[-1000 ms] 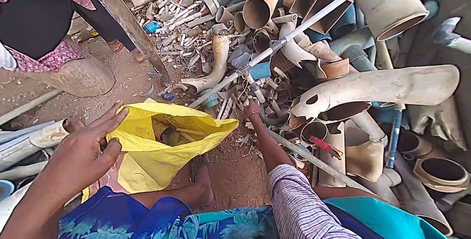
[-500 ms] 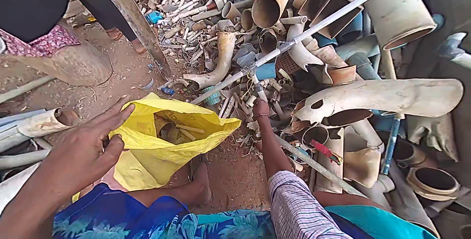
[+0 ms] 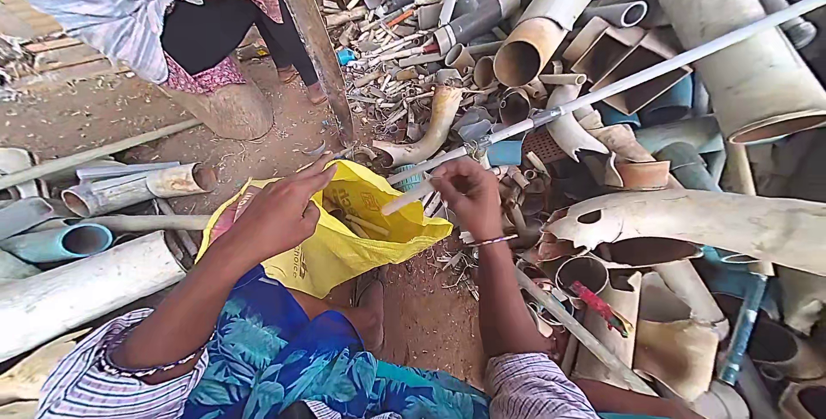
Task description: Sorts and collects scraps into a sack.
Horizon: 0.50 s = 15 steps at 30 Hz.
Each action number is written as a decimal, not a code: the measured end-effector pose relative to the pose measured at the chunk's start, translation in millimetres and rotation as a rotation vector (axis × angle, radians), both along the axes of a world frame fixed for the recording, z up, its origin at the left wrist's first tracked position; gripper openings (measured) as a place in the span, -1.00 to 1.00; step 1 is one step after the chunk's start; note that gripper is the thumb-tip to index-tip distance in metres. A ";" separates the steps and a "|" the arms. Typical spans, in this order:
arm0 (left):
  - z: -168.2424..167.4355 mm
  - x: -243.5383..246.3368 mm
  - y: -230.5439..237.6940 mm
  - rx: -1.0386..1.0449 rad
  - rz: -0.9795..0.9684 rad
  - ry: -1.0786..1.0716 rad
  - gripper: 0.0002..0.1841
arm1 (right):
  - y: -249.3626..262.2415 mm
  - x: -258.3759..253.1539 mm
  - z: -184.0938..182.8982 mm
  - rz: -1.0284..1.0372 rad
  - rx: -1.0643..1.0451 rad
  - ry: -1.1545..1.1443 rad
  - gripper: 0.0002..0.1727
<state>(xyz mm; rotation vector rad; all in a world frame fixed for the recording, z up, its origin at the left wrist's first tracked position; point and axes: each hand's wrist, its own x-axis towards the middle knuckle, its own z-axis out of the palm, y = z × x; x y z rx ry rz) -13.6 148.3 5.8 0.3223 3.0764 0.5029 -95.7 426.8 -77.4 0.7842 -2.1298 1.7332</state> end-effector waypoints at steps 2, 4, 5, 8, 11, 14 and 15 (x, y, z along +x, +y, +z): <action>0.9 0.0 0.7 -0.012 -0.006 0.004 -0.32 | -48.6 18.5 -12.0 0.090 0.180 -0.001 -0.88; -0.4 -0.3 2.2 0.003 -0.006 0.034 -0.31 | -78.3 27.7 -27.3 0.322 0.452 -0.134 -0.69; 0.3 -0.2 1.4 0.013 -0.002 0.034 -0.30 | -83.7 26.8 -31.7 0.399 0.507 -0.190 -0.62; -2.0 3.7 -9.2 -0.003 0.002 0.055 -0.32 | -67.9 4.9 -42.7 0.261 0.277 -0.175 -0.74; -10.1 4.9 -23.0 0.020 0.023 0.094 -0.34 | -23.5 -48.4 -55.4 -0.078 0.049 -0.205 -0.79; -12.1 3.1 -32.4 0.026 0.043 0.093 -0.35 | 29.5 -105.4 -102.4 -0.468 0.185 -0.419 -0.73; -12.2 2.5 -33.5 0.014 0.038 0.110 -0.35 | 46.1 -120.2 -124.6 -0.503 0.291 -0.548 -0.67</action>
